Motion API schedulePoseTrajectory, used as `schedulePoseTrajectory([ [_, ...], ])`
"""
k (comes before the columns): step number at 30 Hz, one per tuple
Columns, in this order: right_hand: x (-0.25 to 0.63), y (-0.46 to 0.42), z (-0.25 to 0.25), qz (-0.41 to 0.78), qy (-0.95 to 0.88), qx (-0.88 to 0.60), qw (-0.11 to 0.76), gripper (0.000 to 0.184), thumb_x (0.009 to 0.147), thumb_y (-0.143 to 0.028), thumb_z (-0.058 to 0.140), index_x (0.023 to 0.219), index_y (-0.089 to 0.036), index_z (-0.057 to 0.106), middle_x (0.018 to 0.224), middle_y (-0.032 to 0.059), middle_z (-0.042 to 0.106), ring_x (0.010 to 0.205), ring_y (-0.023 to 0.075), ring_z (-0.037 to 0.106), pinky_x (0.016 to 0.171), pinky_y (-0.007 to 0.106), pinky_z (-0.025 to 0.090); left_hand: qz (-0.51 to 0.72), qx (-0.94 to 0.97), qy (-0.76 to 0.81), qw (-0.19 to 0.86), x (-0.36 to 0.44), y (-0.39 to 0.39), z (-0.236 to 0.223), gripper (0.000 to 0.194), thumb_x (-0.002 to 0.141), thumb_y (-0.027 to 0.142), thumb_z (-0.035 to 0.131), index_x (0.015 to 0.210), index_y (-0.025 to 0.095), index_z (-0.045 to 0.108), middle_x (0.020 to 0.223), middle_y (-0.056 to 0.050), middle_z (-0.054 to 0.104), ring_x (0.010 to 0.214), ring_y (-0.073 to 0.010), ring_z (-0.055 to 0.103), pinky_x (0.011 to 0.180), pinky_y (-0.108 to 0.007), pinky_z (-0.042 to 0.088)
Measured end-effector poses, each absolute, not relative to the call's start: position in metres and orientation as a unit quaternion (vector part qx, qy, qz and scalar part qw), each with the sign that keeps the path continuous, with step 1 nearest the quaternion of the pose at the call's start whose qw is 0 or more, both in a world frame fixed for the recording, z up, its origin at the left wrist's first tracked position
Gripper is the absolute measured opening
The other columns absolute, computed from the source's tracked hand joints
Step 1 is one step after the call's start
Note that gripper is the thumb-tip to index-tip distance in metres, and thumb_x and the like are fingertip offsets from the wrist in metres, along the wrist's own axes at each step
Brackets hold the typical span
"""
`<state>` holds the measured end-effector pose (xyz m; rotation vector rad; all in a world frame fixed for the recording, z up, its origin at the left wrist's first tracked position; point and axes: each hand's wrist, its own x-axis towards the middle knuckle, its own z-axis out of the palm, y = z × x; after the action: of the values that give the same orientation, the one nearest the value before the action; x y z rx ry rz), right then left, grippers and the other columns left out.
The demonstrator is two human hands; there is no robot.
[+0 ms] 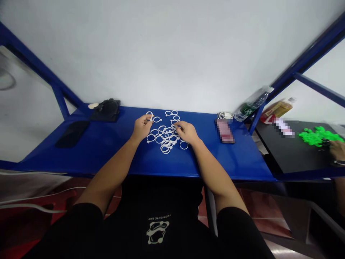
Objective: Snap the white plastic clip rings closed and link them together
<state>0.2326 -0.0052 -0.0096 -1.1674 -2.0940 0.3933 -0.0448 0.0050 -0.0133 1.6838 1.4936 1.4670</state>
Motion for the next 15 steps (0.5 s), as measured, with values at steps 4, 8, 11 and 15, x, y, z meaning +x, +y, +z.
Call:
schedulePoseTrajectory([
  [4, 0.234, -0.002, -0.009, 0.119, -0.813, -0.468, 0.326, 0.037, 0.108, -0.041, 0.053, 0.127, -0.022, 0.079, 0.117, 0.0105, 0.081, 0.099, 0.0261, 0.075, 0.09, 0.039, 0.058, 0.512, 0.637, 0.535, 0.212, -0.045, 0.006, -0.014, 0.038, 0.089, 0.018, 0.059, 0.119, 0.015, 0.083, 0.094, -0.004, 0.081, 0.057, -0.0101, 0.055, 0.064, -0.025, 0.051],
  [8, 0.235, 0.013, -0.013, 0.101, -0.834, -0.463, 0.283, 0.041, 0.111, -0.041, 0.047, 0.13, -0.022, 0.078, 0.129, 0.012, 0.08, 0.122, 0.0296, 0.072, 0.109, 0.046, 0.054, 0.463, 0.676, 0.53, 0.217, -0.044, 0.003, -0.013, 0.043, 0.09, 0.017, 0.059, 0.126, 0.016, 0.082, 0.107, -0.007, 0.082, 0.064, -0.012, 0.062, 0.068, -0.025, 0.054],
  [11, 0.234, 0.024, -0.018, 0.1, -0.857, -0.446, 0.236, 0.046, 0.113, -0.042, 0.043, 0.139, -0.022, 0.075, 0.149, 0.0111, 0.072, 0.14, 0.0308, 0.064, 0.123, 0.053, 0.045, 0.407, 0.718, 0.523, 0.213, -0.043, -0.001, -0.013, 0.042, 0.09, 0.018, 0.061, 0.125, 0.017, 0.083, 0.105, -0.007, 0.083, 0.064, -0.0134, 0.063, 0.07, -0.026, 0.054],
  [15, 0.232, 0.028, -0.025, 0.118, -0.841, -0.501, 0.166, 0.048, 0.113, -0.051, 0.043, 0.148, -0.032, 0.071, 0.167, 0.0056, 0.057, 0.155, 0.0402, 0.049, 0.127, 0.072, 0.033, 0.342, 0.762, 0.508, 0.211, -0.04, -0.006, -0.015, 0.04, 0.093, 0.023, 0.062, 0.127, 0.019, 0.083, 0.099, -0.006, 0.082, 0.07, -0.0163, 0.066, 0.075, -0.028, 0.053],
])
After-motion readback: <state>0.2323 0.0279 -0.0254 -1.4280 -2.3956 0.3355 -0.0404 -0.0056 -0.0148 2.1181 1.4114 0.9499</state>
